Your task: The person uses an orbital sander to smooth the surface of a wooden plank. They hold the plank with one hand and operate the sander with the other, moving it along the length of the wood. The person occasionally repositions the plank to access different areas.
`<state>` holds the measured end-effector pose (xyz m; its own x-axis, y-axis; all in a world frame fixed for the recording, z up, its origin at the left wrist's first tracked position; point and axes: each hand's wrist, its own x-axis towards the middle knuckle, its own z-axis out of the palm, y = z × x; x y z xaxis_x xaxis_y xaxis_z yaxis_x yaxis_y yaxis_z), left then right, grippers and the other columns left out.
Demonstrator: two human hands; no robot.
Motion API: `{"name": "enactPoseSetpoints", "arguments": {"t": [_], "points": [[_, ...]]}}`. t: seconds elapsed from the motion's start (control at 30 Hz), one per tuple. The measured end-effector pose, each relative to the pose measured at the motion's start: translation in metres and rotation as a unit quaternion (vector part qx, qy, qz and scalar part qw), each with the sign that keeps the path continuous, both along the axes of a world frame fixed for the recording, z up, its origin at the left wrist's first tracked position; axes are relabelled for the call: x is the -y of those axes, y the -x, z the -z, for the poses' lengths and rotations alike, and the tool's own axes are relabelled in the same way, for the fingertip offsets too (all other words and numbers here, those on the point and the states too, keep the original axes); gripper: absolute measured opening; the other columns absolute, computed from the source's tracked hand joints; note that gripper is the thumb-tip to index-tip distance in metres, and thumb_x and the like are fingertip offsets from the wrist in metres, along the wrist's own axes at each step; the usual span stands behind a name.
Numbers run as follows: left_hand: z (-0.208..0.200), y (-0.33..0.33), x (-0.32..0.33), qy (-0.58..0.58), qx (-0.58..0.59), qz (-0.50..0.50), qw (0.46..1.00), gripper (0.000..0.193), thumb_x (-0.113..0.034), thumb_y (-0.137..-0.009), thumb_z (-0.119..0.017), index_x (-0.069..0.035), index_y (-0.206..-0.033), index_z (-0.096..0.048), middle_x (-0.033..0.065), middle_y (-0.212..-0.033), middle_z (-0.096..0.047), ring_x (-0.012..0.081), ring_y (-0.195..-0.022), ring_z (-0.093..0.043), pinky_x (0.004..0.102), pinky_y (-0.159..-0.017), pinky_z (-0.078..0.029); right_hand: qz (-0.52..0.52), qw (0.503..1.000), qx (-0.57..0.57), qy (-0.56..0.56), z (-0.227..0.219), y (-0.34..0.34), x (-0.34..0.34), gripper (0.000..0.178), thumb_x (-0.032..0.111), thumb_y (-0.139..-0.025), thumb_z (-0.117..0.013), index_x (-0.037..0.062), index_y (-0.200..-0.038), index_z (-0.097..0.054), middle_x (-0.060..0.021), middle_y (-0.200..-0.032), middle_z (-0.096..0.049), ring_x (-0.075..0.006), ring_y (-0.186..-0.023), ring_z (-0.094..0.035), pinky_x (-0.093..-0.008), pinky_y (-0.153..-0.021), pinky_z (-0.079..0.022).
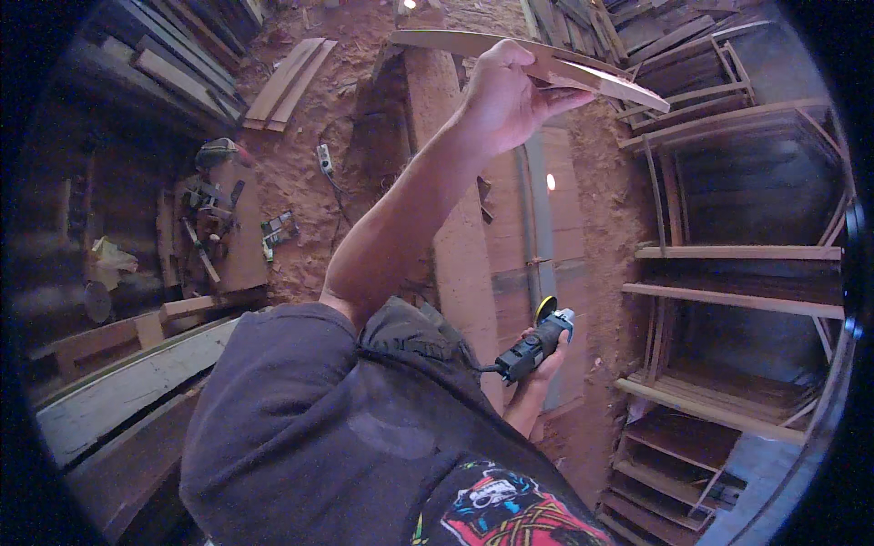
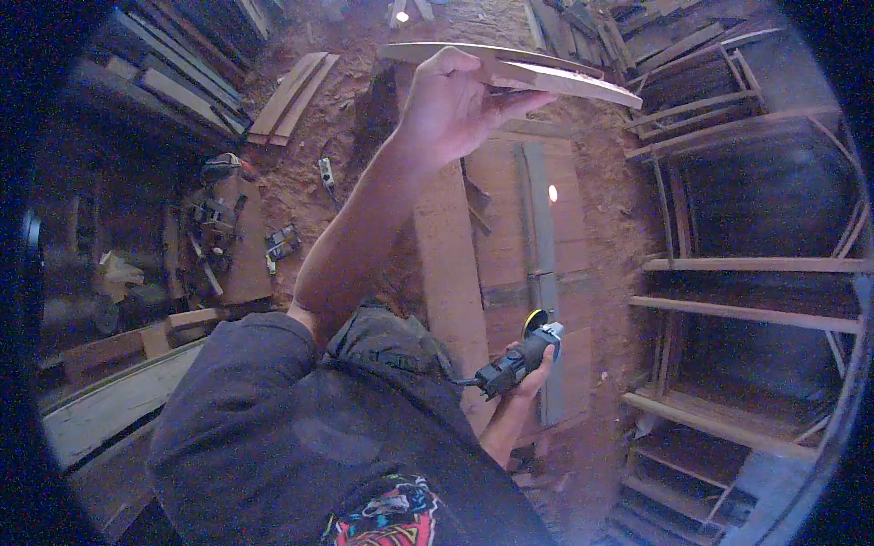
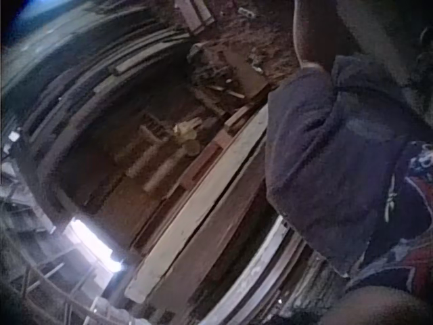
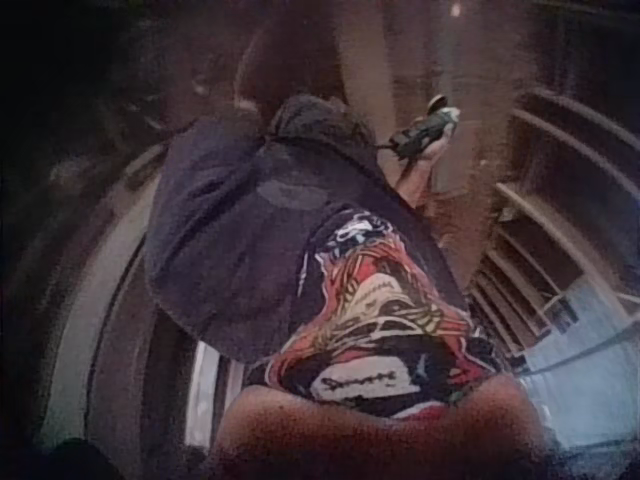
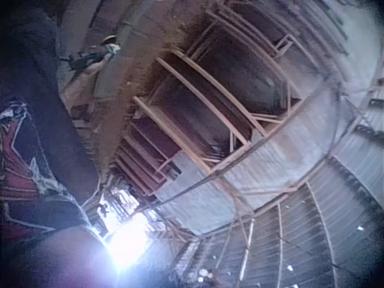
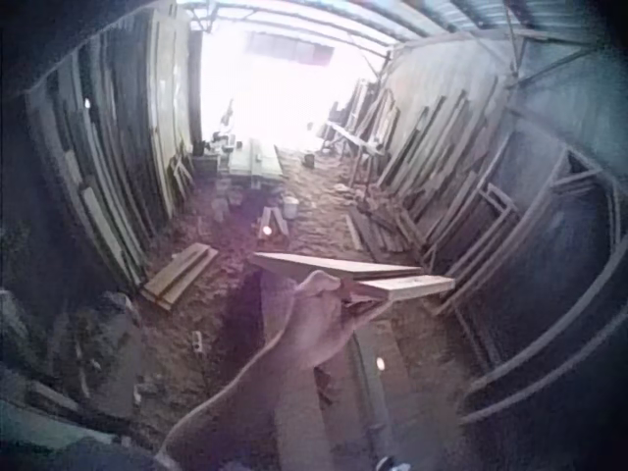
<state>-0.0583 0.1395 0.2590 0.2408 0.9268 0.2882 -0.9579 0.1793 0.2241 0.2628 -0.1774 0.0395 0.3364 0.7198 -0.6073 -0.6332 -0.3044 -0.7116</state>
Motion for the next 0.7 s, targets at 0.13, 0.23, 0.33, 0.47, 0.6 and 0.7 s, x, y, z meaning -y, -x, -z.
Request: {"name": "enactPoseSetpoints", "arguments": {"t": [0.13, 0.23, 0.33, 0.47, 0.6, 0.7], "points": [[-0.004, -0.003, -0.006, 0.009, 0.013, 0.008, 1.000, 0.060, -0.019, -0.089, -0.046, 0.022, -0.133, -0.043, 0.0363, -0.136, -0.055, 0.0485, -0.131, -0.055, 0.0619, -0.122, -0.039, -0.003, 1.000, -0.012, -0.012, 0.004, 0.000, 0.002, 0.081, 0.077, -0.095, -0.048, -0.0027, -0.100, -0.062, -0.0147, -0.082, -0.068, -0.0294, -0.072, -0.068, -0.0411, -0.067, -0.059], [-0.011, -0.003, -0.002, -0.001, -0.010, -0.009, 1.000, 0.062, -0.020, -0.088, -0.045, 0.023, -0.133, -0.043, 0.0366, -0.136, -0.055, 0.0482, -0.130, -0.055, 0.0618, -0.122, -0.040, 0.005, 1.000, -0.008, -0.004, 0.000, 0.003, 0.002, 0.079, 0.075, -0.095, -0.050, -0.0034, -0.100, -0.062, -0.0154, -0.083, -0.069, -0.0295, -0.073, -0.069, -0.0413, -0.068, -0.060], [-0.012, -0.004, 0.000, 0.011, 0.000, -0.002, 1.000, 0.061, -0.022, -0.089, -0.046, 0.021, -0.132, -0.044, 0.0367, -0.136, -0.055, 0.0478, -0.130, -0.055, 0.0611, -0.122, -0.040, 0.019, 1.000, -0.006, 0.003, 0.005, -0.002, 0.002, 0.079, 0.074, -0.095, -0.052, -0.0042, -0.102, -0.063, -0.0161, -0.084, -0.070, -0.0295, -0.073, -0.070, -0.0413, -0.068, -0.061], [-0.008, 0.000, 0.004, 0.075, 0.026, 0.003, 0.997, 0.052, -0.026, -0.095, -0.053, 0.015, -0.128, -0.048, 0.0321, -0.125, -0.060, 0.0443, -0.123, -0.060, 0.0589, -0.115, -0.047, 0.011, 1.000, -0.022, 0.011, 0.000, -0.001, 0.000, 0.079, 0.073, -0.096, -0.052, -0.0045, -0.102, -0.063, -0.0161, -0.084, -0.070, -0.0295, -0.073, -0.070, -0.0403, -0.068, -0.061], [0.061, 0.000, 0.021, 0.200, -0.105, 0.013, 0.974, 0.037, -0.027, -0.100, -0.062, 0.002, -0.121, -0.054, 0.0170, -0.103, -0.066, 0.0303, -0.093, -0.070, 0.0502, -0.085, -0.058, -0.014, 0.999, -0.033, 0.000, -0.009, 0.004, -0.005, 0.080, 0.075, -0.095, -0.053, -0.0034, -0.101, -0.064, -0.0150, -0.084, -0.070, -0.0287, -0.072, -0.070, -0.0395, -0.067, -0.061], [0.128, -0.004, 0.060, 0.359, -0.219, 0.096, 0.902, 0.022, -0.028, -0.099, -0.069, -0.007, -0.104, -0.064, 0.0075, -0.091, -0.068, 0.0234, -0.083, -0.071, 0.0373, -0.073, -0.059, 0.003, 1.000, -0.015, 0.014, -0.007, 0.000, 0.003, 0.080, 0.076, -0.094, -0.054, -0.0029, -0.100, -0.065, -0.0140, -0.084, -0.070, -0.0277, -0.072, -0.071, -0.0395, -0.067, -0.061]]}}
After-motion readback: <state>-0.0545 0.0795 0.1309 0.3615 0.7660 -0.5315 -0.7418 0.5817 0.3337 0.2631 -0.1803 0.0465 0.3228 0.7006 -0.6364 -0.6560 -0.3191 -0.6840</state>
